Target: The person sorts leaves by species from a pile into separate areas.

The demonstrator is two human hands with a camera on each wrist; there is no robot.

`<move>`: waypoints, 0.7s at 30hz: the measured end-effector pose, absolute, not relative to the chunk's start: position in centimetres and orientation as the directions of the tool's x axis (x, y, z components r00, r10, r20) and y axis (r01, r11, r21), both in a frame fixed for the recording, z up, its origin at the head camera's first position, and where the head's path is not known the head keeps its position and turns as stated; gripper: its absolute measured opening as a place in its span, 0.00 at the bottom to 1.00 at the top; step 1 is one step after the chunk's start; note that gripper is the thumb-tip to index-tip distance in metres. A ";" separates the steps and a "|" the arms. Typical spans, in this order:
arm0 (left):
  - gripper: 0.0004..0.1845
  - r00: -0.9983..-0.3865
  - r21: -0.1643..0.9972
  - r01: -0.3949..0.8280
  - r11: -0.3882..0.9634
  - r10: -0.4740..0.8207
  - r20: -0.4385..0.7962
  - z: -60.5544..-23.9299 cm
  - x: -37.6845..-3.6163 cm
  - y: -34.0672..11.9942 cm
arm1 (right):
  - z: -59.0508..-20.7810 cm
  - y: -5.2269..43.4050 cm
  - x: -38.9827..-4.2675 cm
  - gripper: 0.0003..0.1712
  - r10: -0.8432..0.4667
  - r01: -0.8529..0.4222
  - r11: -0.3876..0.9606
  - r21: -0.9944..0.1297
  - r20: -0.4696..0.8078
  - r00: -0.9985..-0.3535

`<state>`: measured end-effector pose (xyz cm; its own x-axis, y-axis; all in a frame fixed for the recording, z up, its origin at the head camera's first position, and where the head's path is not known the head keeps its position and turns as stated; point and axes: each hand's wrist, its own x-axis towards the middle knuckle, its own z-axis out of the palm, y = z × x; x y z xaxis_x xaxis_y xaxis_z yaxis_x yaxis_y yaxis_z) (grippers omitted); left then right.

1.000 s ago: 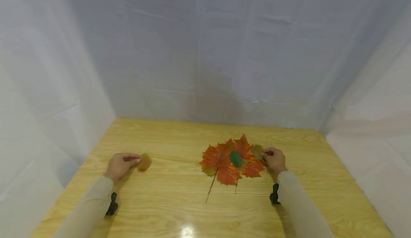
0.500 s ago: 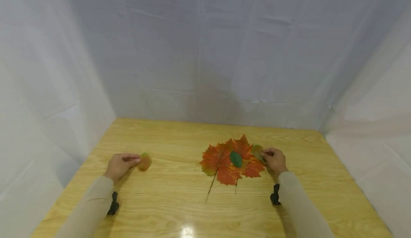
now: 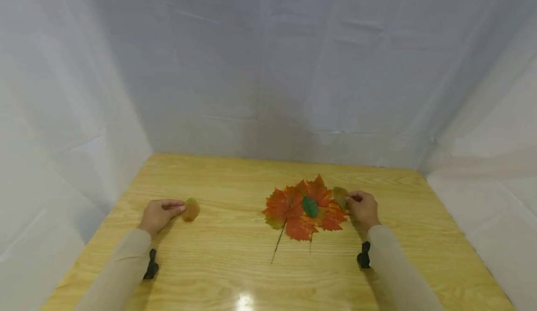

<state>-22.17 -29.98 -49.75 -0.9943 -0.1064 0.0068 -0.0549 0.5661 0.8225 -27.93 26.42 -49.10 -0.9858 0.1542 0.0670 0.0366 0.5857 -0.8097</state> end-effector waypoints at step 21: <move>0.21 -0.993 0.824 -0.073 0.562 -0.116 -0.009 -49.8 -22.2 -29.3 | -45.1 11.2 -26.5 0.12 -0.015 0.015 0.261 -0.965 -0.020 -1.000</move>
<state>-22.17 -29.30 -49.84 -0.9932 -0.1163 -0.0090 -0.0732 0.5620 0.8239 -26.55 11.15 -45.11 -0.9997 -0.0152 -0.0200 0.0154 0.2607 -0.9653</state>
